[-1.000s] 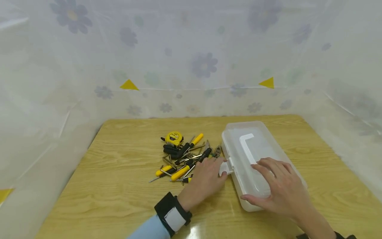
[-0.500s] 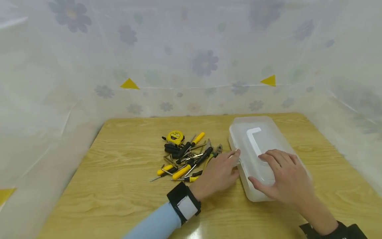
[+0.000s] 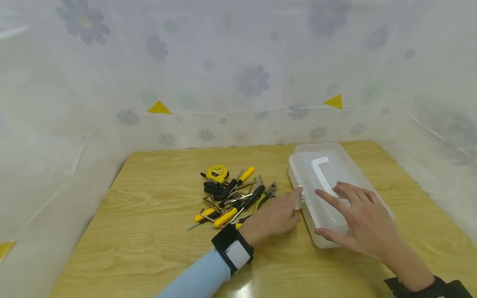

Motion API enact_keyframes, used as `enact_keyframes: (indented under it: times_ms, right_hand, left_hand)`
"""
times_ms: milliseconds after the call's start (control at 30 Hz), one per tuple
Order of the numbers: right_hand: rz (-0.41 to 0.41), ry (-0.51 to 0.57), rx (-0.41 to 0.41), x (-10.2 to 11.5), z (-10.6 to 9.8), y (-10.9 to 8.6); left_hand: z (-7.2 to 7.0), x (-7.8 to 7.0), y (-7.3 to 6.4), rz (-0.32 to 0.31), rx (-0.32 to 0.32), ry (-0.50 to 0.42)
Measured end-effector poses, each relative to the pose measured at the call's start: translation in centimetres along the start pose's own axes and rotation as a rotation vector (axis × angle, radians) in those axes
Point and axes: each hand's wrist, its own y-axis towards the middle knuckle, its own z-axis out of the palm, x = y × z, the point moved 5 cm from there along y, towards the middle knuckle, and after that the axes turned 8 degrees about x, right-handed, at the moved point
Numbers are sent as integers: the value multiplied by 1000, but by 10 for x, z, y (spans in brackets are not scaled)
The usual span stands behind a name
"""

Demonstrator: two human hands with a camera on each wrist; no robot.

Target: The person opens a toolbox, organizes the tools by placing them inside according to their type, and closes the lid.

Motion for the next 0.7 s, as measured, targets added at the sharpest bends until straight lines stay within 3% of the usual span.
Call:
enact_keyframes:
  times_ms: [100, 167, 433, 700]
  right_hand:
    - [-26, -17, -25, 2, -1, 3]
    - [-32, -22, -50, 2, -1, 4]
    - [5, 22, -126, 1, -6, 9]
    - [134, 248, -128, -18, -18, 8]
  left_hand:
    - [-5, -1, -1, 2, -39, 143]
    - [-5, -2, -1, -16, -39, 188]
    - [-6, -1, 2, -105, 27, 188]
    - [-11, -3, -1, -97, 1, 222]
